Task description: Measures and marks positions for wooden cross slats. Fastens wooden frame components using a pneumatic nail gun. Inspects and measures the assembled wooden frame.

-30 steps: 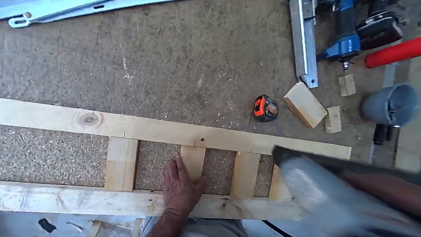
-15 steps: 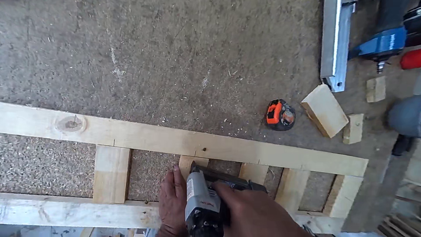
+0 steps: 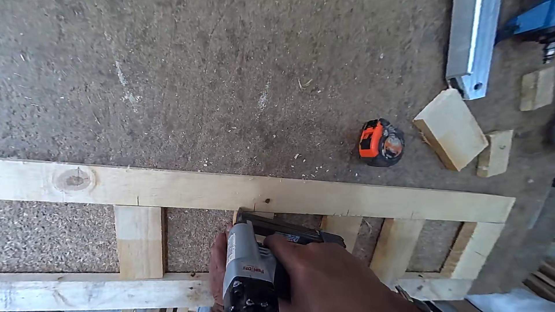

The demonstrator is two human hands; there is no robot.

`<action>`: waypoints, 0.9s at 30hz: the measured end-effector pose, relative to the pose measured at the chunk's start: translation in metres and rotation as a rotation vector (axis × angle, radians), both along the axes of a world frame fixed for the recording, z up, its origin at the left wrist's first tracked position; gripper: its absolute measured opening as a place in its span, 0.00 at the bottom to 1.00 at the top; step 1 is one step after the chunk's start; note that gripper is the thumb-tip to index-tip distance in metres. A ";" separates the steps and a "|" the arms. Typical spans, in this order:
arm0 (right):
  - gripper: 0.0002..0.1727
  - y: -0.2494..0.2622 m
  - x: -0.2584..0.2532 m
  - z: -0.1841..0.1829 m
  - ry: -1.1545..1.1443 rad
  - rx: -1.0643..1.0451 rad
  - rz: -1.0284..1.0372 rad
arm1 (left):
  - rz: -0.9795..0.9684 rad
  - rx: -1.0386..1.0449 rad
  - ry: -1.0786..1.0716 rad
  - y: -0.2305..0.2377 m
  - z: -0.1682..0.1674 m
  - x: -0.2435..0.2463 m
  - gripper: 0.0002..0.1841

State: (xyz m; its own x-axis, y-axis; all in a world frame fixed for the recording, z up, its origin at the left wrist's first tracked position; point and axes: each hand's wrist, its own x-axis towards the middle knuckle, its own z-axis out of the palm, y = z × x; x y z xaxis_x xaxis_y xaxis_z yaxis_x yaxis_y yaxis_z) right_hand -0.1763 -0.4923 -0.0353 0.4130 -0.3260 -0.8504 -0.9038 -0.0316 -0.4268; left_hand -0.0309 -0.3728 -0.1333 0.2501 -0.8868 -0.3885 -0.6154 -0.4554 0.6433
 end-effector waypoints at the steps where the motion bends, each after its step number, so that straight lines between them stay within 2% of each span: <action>1: 0.36 0.000 0.000 0.000 -0.002 -0.001 -0.003 | 0.043 -0.034 0.032 0.005 -0.007 -0.001 0.24; 3: 0.35 0.001 -0.001 0.000 0.000 0.000 -0.010 | 0.150 0.051 0.170 0.007 -0.009 0.000 0.20; 4: 0.35 0.000 0.000 0.001 0.004 0.005 -0.012 | 0.147 0.063 0.158 0.013 -0.013 0.000 0.21; 7: 0.34 0.000 0.002 0.002 0.032 0.033 -0.001 | 0.070 0.038 0.131 0.072 -0.055 0.008 0.30; 8: 0.35 0.000 0.003 0.002 0.036 0.032 -0.004 | 0.050 0.056 0.122 0.078 -0.059 0.010 0.31; 15: 0.30 -0.004 0.004 0.005 0.081 0.093 -0.023 | 0.059 0.039 0.175 0.080 -0.056 0.012 0.31; 17: 0.34 -0.002 0.003 0.006 0.089 0.087 -0.034 | 0.115 0.059 0.188 0.075 -0.053 0.009 0.27; 20: 0.35 0.000 0.000 0.006 0.104 0.087 -0.025 | 0.134 0.089 0.068 0.061 -0.052 0.002 0.20; 23: 0.33 0.001 -0.003 0.005 0.118 0.082 -0.032 | -0.065 -0.061 -0.179 0.046 -0.040 -0.002 0.27; 27: 0.37 0.004 -0.006 0.005 0.098 0.071 -0.036 | -0.186 -0.183 -0.297 0.016 -0.019 -0.004 0.26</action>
State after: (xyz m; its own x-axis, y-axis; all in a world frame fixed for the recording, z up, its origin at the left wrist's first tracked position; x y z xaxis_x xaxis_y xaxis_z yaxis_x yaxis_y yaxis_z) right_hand -0.1821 -0.4879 -0.0307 0.3157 -0.2769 -0.9075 -0.9413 0.0289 -0.3363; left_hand -0.0350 -0.3573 -0.1526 0.1568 -0.9755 -0.1543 -0.8482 -0.2131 0.4849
